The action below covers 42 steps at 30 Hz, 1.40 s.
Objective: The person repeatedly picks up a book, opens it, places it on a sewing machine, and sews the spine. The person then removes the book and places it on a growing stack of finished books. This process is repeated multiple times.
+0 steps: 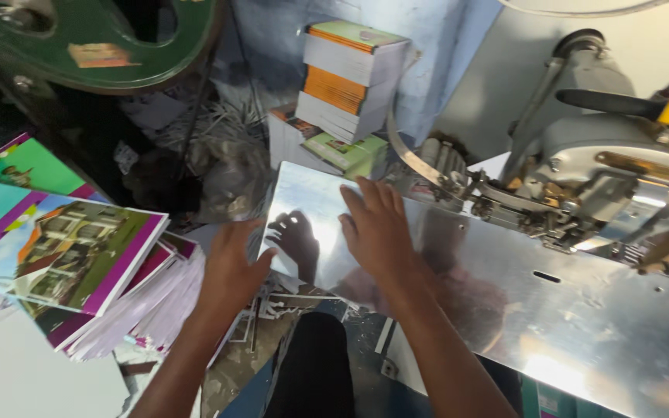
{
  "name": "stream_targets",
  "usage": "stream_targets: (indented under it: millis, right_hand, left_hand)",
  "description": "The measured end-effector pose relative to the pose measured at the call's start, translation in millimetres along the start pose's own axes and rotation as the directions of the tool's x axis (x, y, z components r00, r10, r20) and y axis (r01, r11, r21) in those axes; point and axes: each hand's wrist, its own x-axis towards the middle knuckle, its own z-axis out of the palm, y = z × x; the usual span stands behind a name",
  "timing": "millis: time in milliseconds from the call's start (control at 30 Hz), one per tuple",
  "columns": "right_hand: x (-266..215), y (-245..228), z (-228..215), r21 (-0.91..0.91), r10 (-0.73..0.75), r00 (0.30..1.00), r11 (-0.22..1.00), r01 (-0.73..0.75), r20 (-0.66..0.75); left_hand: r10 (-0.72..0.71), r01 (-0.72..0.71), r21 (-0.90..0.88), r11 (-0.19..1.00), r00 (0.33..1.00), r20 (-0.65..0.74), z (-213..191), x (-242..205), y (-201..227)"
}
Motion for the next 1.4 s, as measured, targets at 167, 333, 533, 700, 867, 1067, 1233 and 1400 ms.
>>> stream_targets:
  millis: [167, 333, 533, 700, 867, 1067, 1233, 1400]
  right_hand:
    - [-1, 0, 2, 0.013, -0.021, 0.999, 1.0, 0.021, -0.024]
    - [-1, 1, 4, 0.008, -0.039, 0.999, 0.999, 0.039, -0.029]
    - [-2, 0, 3, 0.007, -0.051, 0.998, 0.999, 0.052, -0.04]
    - [-3, 0, 4, 0.008, -0.045, 0.999, 0.999, 0.045, -0.031]
    - [-4, 0, 7, -0.014, -0.013, 1.0, 1.0, 0.013, -0.012]
    - [-7, -1, 13, -0.04, -0.013, 0.999, 0.999, 0.011, -0.031]
    - [-10, -11, 18, -0.108, 0.053, 0.998, 0.992, -0.057, -0.038]
    - [-24, -48, 35, 0.049, 0.098, 0.989, 0.994, -0.093, -0.112]
  left_hand:
    - [0.009, 0.014, 0.241, 0.971, 0.996, -0.094, -38, -16, -62]
    - [-0.16, 0.191, 0.605, 0.773, 0.981, -0.106, -74, -31, -124]
    - [-0.249, 0.301, 0.603, 0.739, 0.953, -0.171, -95, -70, -184]
    - [-0.143, 0.215, 0.716, 0.664, 0.977, -0.16, -89, -96, -203]
    - [-0.224, 0.251, 0.734, 0.632, 0.965, -0.137, -88, -101, -194]
    - [-0.212, 0.211, 0.766, 0.607, 0.972, -0.1, -90, -100, -167]
    - [-0.127, 0.174, 0.728, 0.663, 0.985, -0.121, -84, -103, -130]
    - [-0.206, 0.218, 0.719, 0.66, 0.973, -0.106, -71, -98, -95]
